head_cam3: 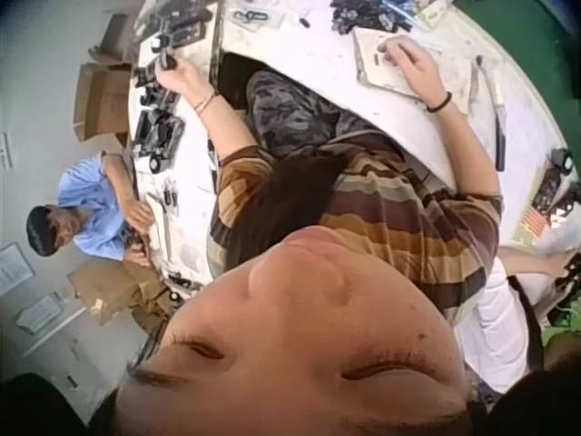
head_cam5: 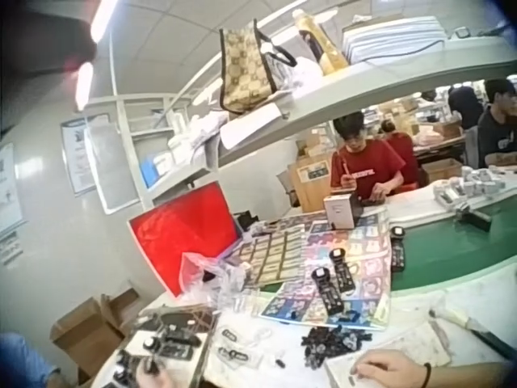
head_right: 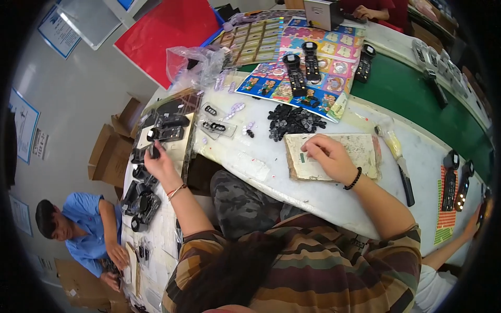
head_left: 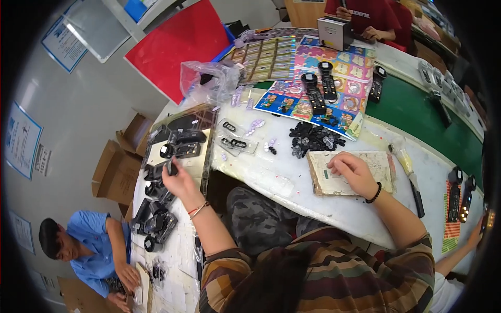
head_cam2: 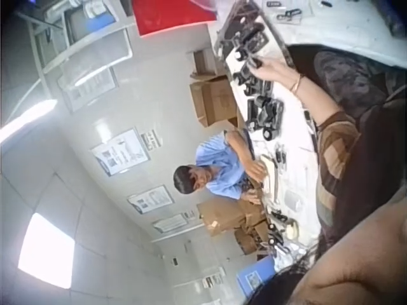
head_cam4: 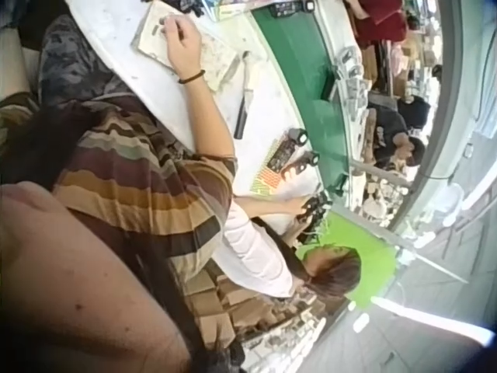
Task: Assembling the internal components and outer shells of handheld electronic devices at an assembly line workbench.
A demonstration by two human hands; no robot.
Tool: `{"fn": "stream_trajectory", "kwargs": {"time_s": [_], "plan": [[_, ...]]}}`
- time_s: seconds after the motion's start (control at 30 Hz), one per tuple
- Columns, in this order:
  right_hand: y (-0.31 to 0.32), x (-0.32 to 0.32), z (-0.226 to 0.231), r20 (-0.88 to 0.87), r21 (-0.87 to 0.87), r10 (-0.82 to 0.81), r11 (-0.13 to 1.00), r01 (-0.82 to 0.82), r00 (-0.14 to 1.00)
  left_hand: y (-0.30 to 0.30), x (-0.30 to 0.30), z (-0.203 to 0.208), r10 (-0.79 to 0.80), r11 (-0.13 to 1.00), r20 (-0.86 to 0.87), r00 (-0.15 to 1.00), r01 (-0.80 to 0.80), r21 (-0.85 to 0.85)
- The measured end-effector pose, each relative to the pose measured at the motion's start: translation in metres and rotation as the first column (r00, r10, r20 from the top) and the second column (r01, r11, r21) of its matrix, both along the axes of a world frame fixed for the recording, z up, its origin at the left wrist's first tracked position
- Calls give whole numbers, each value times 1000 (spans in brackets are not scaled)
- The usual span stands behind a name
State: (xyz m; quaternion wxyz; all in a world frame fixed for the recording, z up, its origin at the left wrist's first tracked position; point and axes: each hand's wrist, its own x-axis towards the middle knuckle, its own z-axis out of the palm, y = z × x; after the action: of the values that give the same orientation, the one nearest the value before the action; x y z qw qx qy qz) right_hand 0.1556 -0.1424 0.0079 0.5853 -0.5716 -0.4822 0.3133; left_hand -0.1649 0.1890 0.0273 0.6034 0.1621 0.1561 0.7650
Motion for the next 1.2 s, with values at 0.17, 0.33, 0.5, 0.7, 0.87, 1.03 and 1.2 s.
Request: {"fn": "stream_trajectory", "kwargs": {"time_s": [0.17,0.33,0.5,0.7,0.87,1.03,1.2], "plan": [[1,2,-1,186,-46,-20,999,29,982,-22,10,-22,13,997,-92,996,-20,-74],[1,3,3,296,-14,-61,998,69,953,-66,90,-35,274,896,-893,357,242,372],[22,19,21,423,29,-200,978,208,884,-47,102,-36,693,707,-617,-374,522,478],[53,47,17,711,13,-176,971,238,681,-65,103,-23,808,583,-533,-252,473,661],[77,45,6,844,-242,3,895,375,537,-138,125,-2,828,446,-559,37,561,698],[75,55,6,757,-239,-35,914,327,653,-201,160,-1,755,302,-634,167,770,562],[56,54,11,628,-75,-155,963,258,763,-219,185,-11,654,247,-732,193,859,448]]}}
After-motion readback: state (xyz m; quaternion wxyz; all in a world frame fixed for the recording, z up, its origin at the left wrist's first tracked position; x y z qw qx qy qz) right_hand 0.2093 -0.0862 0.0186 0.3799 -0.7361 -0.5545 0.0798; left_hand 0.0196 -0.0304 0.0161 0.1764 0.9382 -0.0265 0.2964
